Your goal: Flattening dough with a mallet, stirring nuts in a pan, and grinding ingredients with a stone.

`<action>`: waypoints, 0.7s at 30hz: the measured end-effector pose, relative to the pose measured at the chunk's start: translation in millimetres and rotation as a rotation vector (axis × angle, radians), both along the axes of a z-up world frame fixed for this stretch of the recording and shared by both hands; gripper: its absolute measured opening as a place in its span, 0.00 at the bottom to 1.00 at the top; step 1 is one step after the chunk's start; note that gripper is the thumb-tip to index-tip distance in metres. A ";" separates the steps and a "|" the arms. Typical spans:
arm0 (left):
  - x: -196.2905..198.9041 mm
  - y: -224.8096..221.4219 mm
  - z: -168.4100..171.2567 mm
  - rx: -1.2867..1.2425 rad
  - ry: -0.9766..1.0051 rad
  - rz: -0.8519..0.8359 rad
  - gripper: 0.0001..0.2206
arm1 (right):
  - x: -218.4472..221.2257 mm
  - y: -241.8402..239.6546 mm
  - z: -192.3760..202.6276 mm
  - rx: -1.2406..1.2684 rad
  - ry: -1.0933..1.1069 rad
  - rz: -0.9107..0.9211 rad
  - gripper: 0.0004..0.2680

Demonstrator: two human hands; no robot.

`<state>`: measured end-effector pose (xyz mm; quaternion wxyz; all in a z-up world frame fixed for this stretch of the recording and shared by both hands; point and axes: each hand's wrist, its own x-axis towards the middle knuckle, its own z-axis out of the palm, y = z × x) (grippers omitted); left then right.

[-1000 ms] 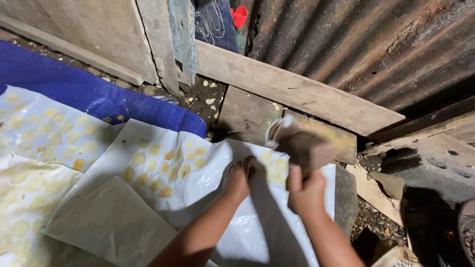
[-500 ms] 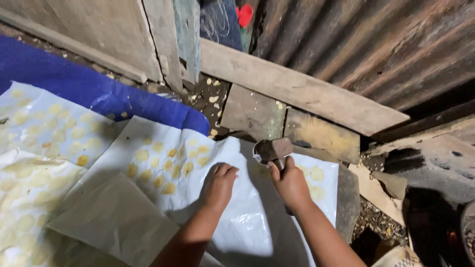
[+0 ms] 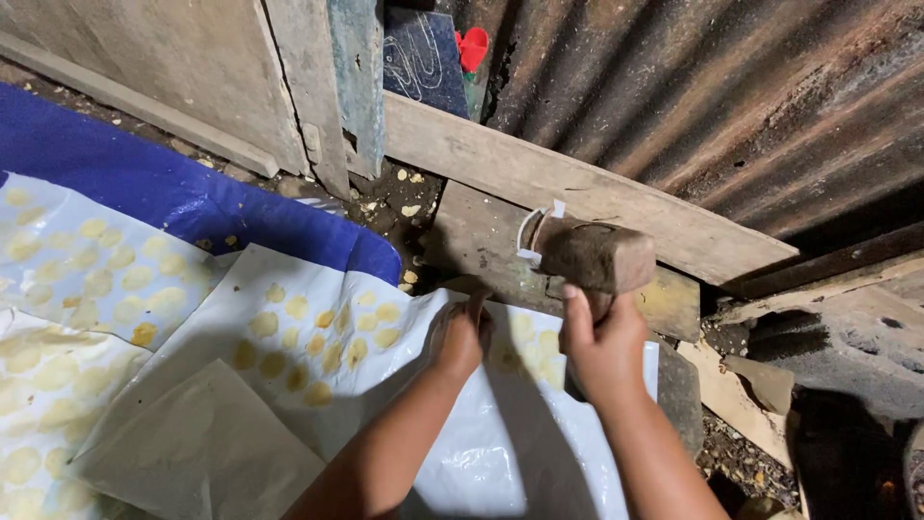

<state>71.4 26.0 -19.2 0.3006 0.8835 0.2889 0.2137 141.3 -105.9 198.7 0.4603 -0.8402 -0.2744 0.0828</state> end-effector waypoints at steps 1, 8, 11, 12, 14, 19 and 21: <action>-3.1 1.5 10.1 0.023 -0.105 0.003 0.26 | 3.9 4.0 -13.3 0.157 -0.128 0.027 0.07; -59.2 -26.1 13.8 0.025 -0.028 0.225 0.26 | 15.5 16.2 -154.5 -0.538 -0.109 0.099 0.15; -90.5 -46.2 18.9 0.330 0.017 0.154 0.32 | 20.5 1.0 -152.8 -0.558 -0.080 0.130 0.18; -93.9 -49.6 14.1 0.298 0.046 0.129 0.32 | 16.0 -8.3 -135.4 -0.542 0.057 0.077 0.19; -81.3 -34.1 8.7 0.282 0.049 0.105 0.32 | 11.8 -18.3 -96.2 -0.505 0.169 0.018 0.21; -55.5 -22.3 -4.0 0.156 0.117 -0.076 0.31 | -38.1 -120.3 -103.4 -0.416 0.130 -0.144 0.14; -39.7 -10.5 -13.7 0.196 0.107 -0.088 0.31 | -53.6 -150.8 -140.3 -0.474 0.086 -0.138 0.16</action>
